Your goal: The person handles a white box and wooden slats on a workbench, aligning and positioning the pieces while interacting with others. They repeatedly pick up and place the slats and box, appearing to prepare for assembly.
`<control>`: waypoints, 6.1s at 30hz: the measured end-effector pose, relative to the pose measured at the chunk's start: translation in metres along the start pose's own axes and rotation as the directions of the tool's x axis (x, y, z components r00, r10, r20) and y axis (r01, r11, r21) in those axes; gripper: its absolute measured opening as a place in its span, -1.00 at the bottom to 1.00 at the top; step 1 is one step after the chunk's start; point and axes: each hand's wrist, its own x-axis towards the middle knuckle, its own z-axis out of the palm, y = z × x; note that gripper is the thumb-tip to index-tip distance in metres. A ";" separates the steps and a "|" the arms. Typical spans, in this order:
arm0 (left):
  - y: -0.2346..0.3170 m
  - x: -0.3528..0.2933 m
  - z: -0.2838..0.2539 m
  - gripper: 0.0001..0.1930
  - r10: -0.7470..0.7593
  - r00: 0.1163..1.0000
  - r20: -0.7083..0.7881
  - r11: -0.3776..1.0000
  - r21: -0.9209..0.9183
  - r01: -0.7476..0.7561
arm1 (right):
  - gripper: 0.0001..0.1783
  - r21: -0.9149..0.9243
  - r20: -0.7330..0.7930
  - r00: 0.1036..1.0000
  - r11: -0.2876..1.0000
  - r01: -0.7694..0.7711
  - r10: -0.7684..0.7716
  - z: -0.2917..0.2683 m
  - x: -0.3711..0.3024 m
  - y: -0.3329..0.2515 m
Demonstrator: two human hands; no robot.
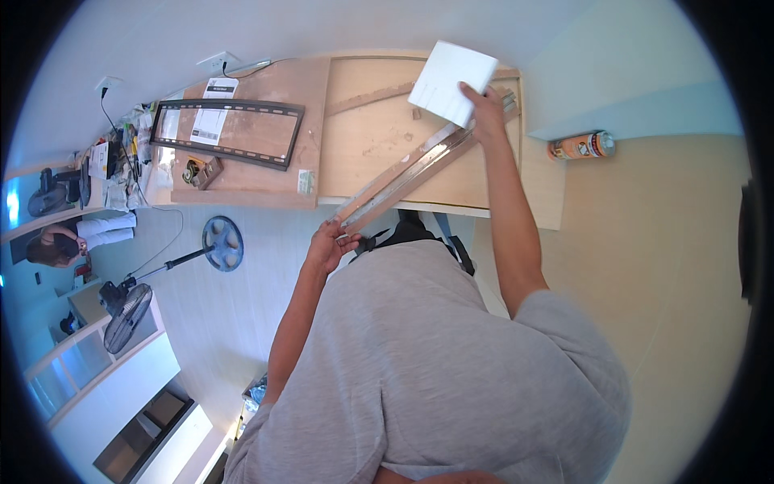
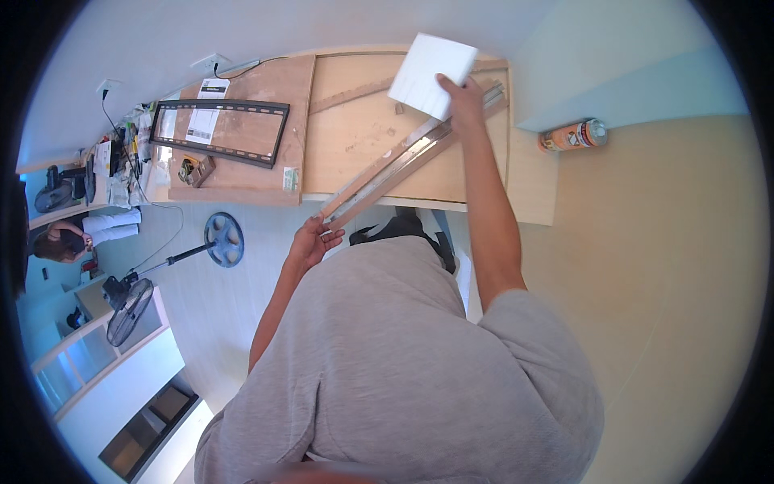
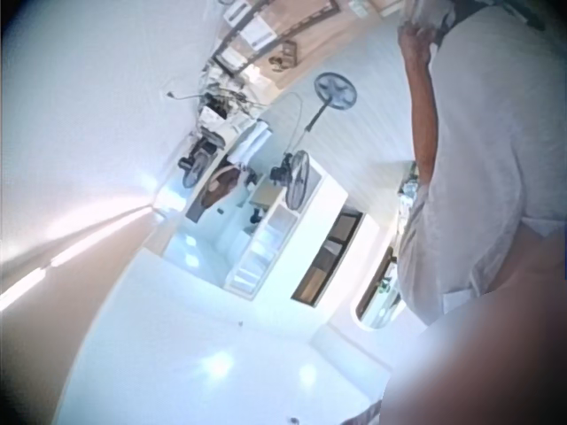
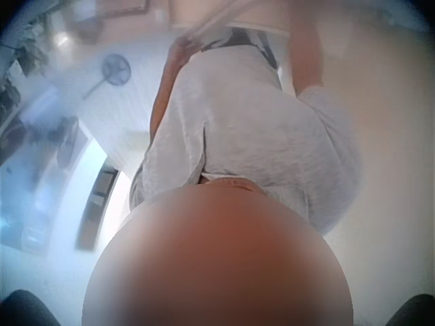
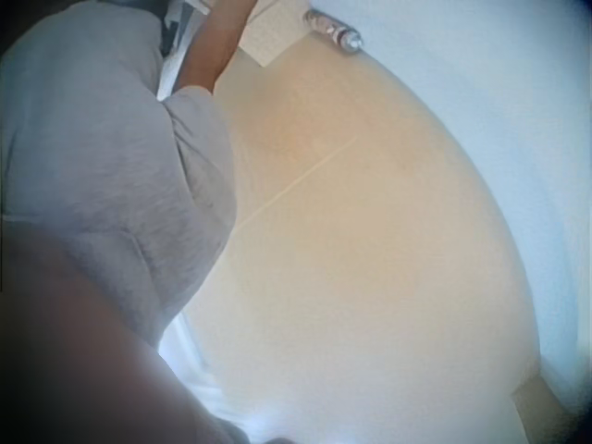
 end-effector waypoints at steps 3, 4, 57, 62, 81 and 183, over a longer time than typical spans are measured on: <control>-0.001 0.003 -0.003 -0.58 -0.001 1.000 -0.021 0.999 -0.039 0.000 | -0.46 0.086 0.135 0.987 0.993 0.081 -0.092 -0.062 -0.054 -0.022; -0.002 0.004 -0.004 -0.60 0.000 0.999 -0.032 0.999 -0.047 -0.002 | -0.45 0.096 0.157 0.985 0.994 0.056 -0.071 -0.084 -0.077 -0.028; -0.149 -0.102 -0.129 -0.72 0.291 0.714 -0.637 0.955 0.233 -0.181 | -0.55 -0.251 0.946 0.298 0.292 0.923 -0.128 0.282 -0.147 0.122; -0.115 -0.087 -0.137 -0.71 0.625 0.560 -0.543 0.752 0.611 -0.248 | -0.56 -0.289 0.938 0.326 0.259 0.922 -0.116 0.287 -0.143 0.125; 0.234 0.006 -0.253 -0.26 0.949 0.287 -0.128 0.202 0.948 -0.245 | -0.67 -0.591 0.778 0.616 0.188 0.784 -0.121 0.320 -0.181 0.126; 0.133 -0.014 -0.327 -0.68 0.534 0.828 -0.169 0.690 -0.479 -0.543 | -0.79 -0.299 0.935 0.346 -0.361 0.883 0.073 0.644 -0.185 0.215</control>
